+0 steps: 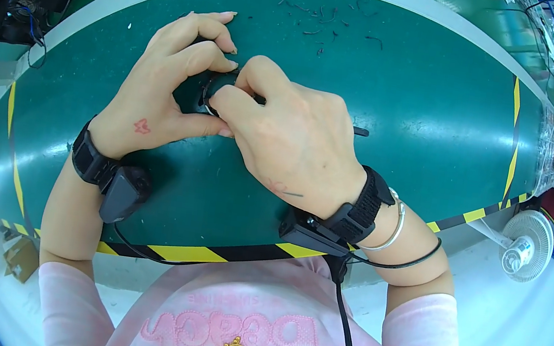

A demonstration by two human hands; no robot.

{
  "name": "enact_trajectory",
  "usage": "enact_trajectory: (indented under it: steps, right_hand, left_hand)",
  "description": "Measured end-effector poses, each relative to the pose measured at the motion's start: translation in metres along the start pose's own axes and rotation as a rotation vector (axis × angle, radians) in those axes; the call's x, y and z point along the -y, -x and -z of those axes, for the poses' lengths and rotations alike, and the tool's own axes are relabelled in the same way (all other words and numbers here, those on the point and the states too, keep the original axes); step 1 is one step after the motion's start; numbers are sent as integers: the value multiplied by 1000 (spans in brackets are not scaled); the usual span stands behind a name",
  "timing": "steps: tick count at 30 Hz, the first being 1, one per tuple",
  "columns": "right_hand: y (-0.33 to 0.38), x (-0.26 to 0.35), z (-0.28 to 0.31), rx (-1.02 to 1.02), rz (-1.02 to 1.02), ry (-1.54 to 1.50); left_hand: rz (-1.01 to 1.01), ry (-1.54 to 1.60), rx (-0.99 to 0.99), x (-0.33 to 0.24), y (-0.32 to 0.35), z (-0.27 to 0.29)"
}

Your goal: The person scrapes the edges of a watch case with a small blade, turns it over to scrape the other side, and then repeats the process on a watch bezel.

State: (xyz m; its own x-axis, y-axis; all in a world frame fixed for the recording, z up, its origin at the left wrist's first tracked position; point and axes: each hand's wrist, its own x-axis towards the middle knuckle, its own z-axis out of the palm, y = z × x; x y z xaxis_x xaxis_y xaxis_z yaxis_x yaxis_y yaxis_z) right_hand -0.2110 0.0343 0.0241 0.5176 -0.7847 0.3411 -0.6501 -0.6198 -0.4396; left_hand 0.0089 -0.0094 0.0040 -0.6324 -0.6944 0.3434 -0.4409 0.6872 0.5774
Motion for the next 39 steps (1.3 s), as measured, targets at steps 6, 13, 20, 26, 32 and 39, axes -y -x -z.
enact_trajectory:
  steps: [6,13,20,26,32,39]
  right_hand:
    - [1,0,2,13,22,11]
    - [-2,-4,-2,-11,32,29]
    - [-10,-3,12,7,-156,-255]
    - [-8,1,0,13,-138,-164]
    - [-7,-1,-6,-68,-61,-199]
    - [-6,0,-5,-61,-48,-227]
  left_hand:
    - [-9,-27,-5,0,-1,1]
    - [-11,-24,-24,0,0,0]
    - [-26,-7,-191,-3,0,-6]
    - [-134,-150,-304,-12,-6,-8]
    - [-164,-218,-304,-15,-6,-9]
    - [-175,-200,-294,-15,-5,-10]
